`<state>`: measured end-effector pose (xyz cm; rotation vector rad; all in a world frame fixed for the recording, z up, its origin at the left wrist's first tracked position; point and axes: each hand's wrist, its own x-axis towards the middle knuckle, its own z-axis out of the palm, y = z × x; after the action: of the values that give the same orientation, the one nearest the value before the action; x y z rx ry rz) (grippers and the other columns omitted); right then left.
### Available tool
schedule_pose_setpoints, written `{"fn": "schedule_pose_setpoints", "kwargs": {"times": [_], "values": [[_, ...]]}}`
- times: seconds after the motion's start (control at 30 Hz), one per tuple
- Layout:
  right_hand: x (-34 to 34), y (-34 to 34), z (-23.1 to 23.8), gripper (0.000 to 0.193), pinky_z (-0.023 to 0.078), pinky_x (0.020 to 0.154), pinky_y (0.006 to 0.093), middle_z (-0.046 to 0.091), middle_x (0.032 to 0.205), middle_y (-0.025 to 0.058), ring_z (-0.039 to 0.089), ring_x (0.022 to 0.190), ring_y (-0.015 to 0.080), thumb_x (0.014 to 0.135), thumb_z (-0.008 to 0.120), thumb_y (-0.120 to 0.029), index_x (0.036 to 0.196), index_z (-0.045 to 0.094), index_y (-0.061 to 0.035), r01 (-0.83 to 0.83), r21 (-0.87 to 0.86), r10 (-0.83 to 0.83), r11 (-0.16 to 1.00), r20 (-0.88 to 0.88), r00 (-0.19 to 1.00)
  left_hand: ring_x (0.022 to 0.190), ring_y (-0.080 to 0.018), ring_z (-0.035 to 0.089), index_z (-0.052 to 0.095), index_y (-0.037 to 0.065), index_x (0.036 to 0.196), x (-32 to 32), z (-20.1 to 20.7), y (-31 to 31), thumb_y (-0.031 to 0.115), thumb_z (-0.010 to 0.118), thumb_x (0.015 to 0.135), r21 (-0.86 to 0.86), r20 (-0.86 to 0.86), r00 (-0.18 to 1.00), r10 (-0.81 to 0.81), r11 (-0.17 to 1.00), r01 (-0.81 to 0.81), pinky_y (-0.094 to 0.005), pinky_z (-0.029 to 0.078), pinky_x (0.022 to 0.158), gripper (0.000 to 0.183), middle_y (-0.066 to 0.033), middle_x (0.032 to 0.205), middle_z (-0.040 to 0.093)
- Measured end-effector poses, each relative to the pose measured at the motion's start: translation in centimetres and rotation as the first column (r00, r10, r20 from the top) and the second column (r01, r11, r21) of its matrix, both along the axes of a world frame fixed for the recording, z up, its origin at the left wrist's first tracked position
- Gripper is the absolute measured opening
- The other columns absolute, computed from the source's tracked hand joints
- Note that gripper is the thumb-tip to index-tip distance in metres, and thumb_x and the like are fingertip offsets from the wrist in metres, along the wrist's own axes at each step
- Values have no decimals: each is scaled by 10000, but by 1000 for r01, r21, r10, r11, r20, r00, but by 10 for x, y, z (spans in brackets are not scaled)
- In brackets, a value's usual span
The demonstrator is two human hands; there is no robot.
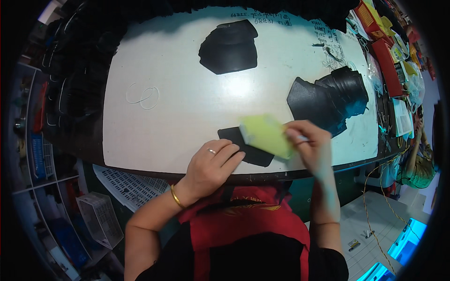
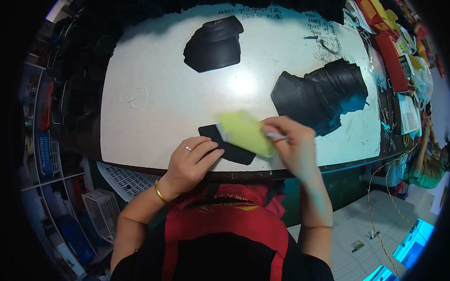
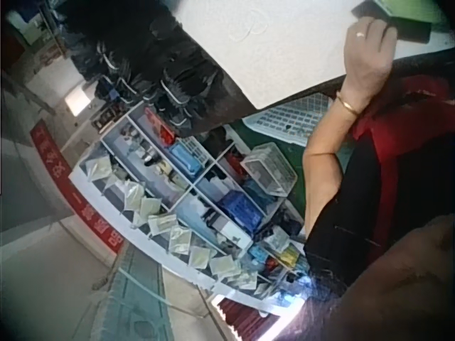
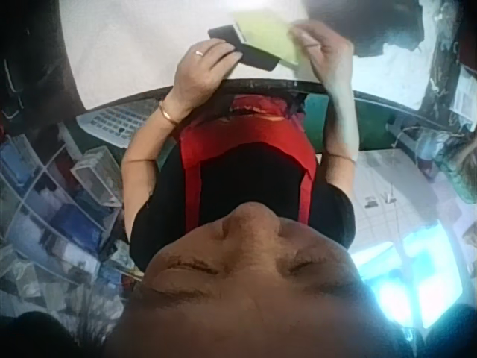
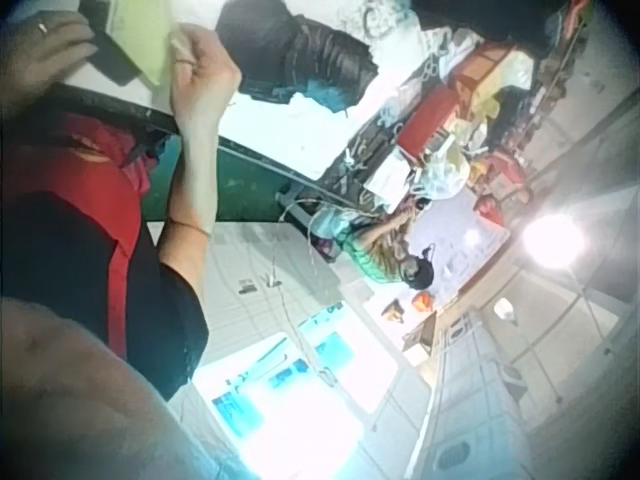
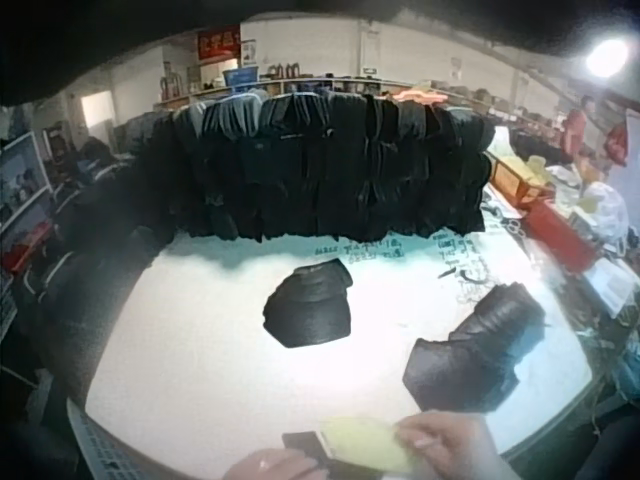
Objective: The person places a template over black fabric pieces one by one, marks lines on them using a pen, and stacks the marked pieces together by hand.
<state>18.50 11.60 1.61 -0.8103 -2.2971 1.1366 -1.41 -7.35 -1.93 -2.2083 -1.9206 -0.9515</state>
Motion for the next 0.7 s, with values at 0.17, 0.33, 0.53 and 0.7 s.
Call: {"fn": "schedule_pose_setpoints", "kwargs": {"times": [0.17,0.33,0.53,0.7], "values": [[-20,-9,-21,153,547,660,321,746,840,137,727,715,233,958,727,-152,1028,755,-19,-104,-41,109,994,124,986,973,-314,697,746,15,983,10,-10,-1,23,790,740,27,136,987,87,995,-91,-393,600,821,248,-108,997,711],[-25,-19,-21,173,554,676,309,754,867,147,743,737,233,937,745,-156,1041,758,-17,-144,82,128,986,181,975,938,-292,694,745,15,986,9,-14,-2,17,802,741,23,178,979,95,995,-101,-375,595,781,252,-96,988,710],[-16,-7,-16,220,573,747,309,765,929,150,759,820,219,899,778,-130,1081,745,-12,-73,-93,90,993,193,977,822,-225,623,756,84,1064,2,4,5,24,749,758,-128,52,996,66,990,-59,-341,550,669,311,-41,948,668],[-6,-14,-22,363,574,762,312,754,943,145,753,838,253,841,828,-113,1173,708,-29,-38,14,34,999,227,973,849,-232,622,744,106,1153,1,19,7,45,702,753,-245,-77,997,16,969,-34,-331,548,659,407,-39,975,636]]}}
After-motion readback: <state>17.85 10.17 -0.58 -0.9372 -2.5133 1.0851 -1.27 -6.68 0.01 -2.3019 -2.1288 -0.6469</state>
